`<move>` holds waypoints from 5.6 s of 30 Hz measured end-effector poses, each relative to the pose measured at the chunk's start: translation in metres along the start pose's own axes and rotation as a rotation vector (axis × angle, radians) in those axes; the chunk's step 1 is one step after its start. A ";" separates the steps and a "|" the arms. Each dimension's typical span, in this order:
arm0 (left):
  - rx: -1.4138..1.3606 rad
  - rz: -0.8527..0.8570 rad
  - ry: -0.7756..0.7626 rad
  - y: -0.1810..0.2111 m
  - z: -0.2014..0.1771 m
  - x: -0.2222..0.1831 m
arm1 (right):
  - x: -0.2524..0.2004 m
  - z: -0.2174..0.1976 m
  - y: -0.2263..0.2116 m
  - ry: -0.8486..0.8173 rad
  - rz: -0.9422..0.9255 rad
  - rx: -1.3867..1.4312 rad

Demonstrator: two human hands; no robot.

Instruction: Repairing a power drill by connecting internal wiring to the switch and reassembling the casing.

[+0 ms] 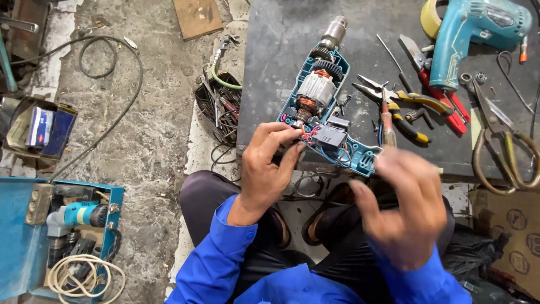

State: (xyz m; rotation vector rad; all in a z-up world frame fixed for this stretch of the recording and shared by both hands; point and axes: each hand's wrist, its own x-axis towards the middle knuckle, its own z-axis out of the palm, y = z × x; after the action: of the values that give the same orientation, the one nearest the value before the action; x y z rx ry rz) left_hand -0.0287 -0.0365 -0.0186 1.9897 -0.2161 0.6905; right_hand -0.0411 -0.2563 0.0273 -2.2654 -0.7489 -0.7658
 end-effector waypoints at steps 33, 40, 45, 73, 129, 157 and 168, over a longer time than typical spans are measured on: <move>-0.290 -0.561 -0.186 0.011 0.017 -0.071 | -0.098 0.036 0.013 -0.365 0.719 0.211; -0.178 -0.345 -0.136 0.020 0.039 -0.082 | -0.110 0.091 0.023 -0.532 0.688 0.291; -0.212 -0.253 -0.188 0.009 0.060 -0.094 | -0.128 0.092 0.027 -0.652 0.725 0.376; -0.157 -0.158 -0.890 -0.035 0.065 -0.145 | -0.049 -0.024 0.008 -0.100 0.784 0.707; -0.607 0.072 -0.442 0.083 0.009 -0.109 | -0.139 0.007 0.047 -0.867 0.243 0.680; -0.612 0.031 -0.438 0.112 0.016 -0.088 | -0.192 0.036 0.025 -0.443 0.346 0.630; -0.513 -0.037 -0.410 0.102 0.031 -0.100 | -0.228 0.081 0.058 -0.570 0.370 0.499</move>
State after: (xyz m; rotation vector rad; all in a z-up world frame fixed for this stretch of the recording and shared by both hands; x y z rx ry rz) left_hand -0.1426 -0.1273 -0.0079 1.6096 -0.5429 0.1653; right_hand -0.1288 -0.3065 -0.2004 -2.0592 -0.6419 0.2393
